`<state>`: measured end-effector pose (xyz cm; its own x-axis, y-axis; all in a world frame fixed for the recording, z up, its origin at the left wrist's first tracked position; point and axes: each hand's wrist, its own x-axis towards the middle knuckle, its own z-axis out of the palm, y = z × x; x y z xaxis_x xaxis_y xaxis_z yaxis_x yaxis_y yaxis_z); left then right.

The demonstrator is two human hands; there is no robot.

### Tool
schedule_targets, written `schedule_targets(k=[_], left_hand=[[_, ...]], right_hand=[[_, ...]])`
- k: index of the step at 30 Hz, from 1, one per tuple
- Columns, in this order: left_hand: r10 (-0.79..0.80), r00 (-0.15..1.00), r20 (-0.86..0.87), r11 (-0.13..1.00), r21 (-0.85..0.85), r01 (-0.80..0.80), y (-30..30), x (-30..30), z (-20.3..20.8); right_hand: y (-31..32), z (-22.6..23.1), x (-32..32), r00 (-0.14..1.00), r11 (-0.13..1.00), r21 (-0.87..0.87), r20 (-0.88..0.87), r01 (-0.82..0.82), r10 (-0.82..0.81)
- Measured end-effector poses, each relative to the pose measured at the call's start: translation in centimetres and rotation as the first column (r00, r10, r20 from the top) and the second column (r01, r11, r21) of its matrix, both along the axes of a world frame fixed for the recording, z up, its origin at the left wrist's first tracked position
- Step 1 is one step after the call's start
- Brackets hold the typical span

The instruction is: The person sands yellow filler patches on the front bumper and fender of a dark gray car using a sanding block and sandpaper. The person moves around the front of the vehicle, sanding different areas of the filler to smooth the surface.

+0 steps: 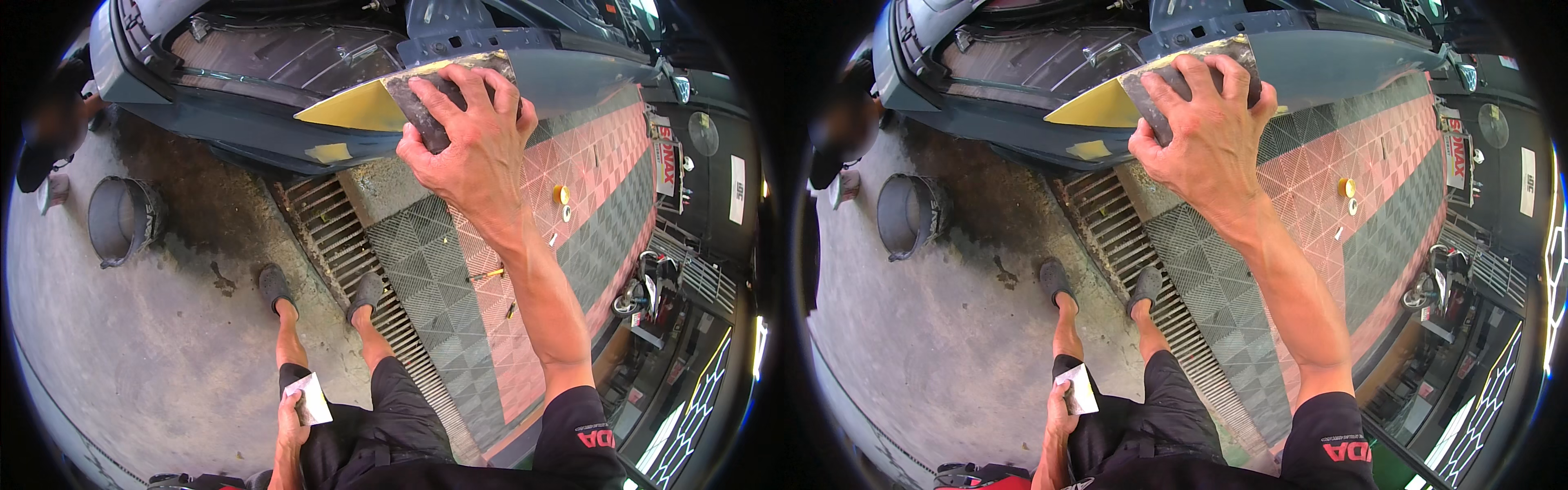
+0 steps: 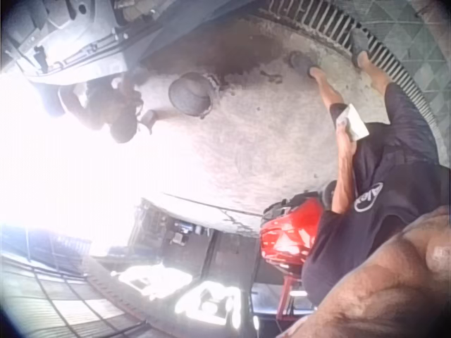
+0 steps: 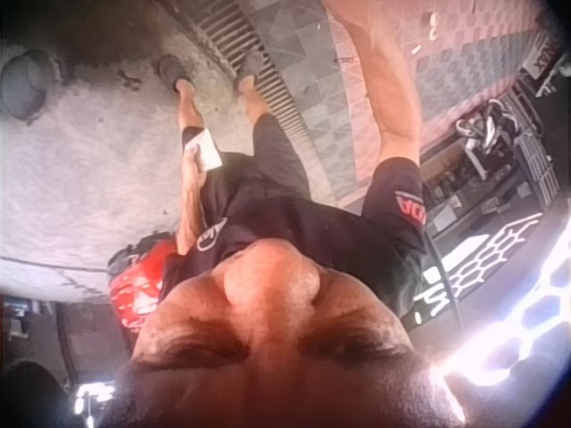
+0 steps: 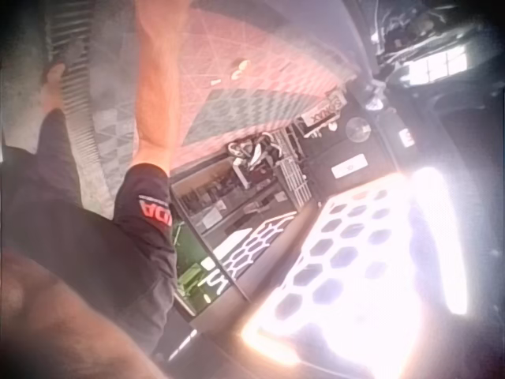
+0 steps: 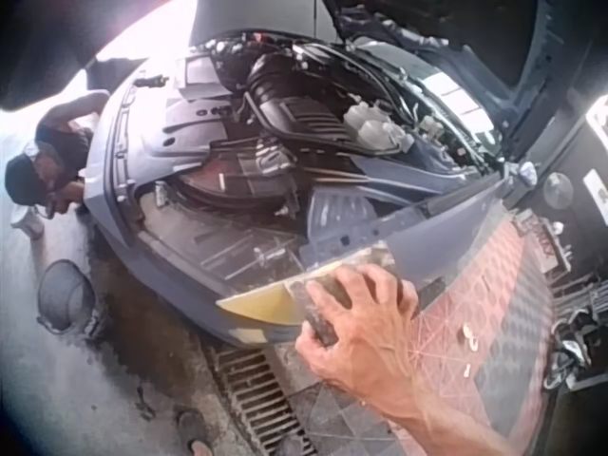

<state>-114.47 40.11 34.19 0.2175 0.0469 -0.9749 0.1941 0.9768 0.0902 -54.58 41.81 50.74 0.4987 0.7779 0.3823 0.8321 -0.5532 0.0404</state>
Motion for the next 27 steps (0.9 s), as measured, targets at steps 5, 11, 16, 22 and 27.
schedule_targets(k=[5, 11, 16, 22, 27], left_hand=[[0.003, 1.000, 0.005, 1.000, 0.000, -0.003, 0.0, 0.1, -0.1], [0.012, 1.000, -0.006, 1.000, 0.003, -0.012, -0.1, 0.1, 0.0], [-0.012, 1.000, -0.014, 1.000, -0.006, 0.012, 0.4, 0.3, 0.1], [0.038, 0.998, 0.053, 0.994, 0.097, -0.044, 2.7, 3.1, 2.9], [-0.100, 0.965, 0.244, 0.993, 0.083, 0.082, 4.9, 11.0, 9.5]], right_hand=[[0.1, -0.1, -0.1, 1.000, 0.999, -0.030, -0.015, 0.020, -0.021], [-0.8, -1.0, -0.6, 0.999, 0.994, -0.098, 0.009, 0.042, -0.041], [-2.4, -1.6, -1.0, 0.998, 0.992, -0.114, 0.013, 0.055, -0.054], [-9.5, 3.3, -5.4, 0.866, 0.962, 0.194, -0.495, 0.193, -0.074], [-17.9, 8.1, -18.5, 0.503, 0.514, 0.315, -0.817, 0.798, -0.281]])
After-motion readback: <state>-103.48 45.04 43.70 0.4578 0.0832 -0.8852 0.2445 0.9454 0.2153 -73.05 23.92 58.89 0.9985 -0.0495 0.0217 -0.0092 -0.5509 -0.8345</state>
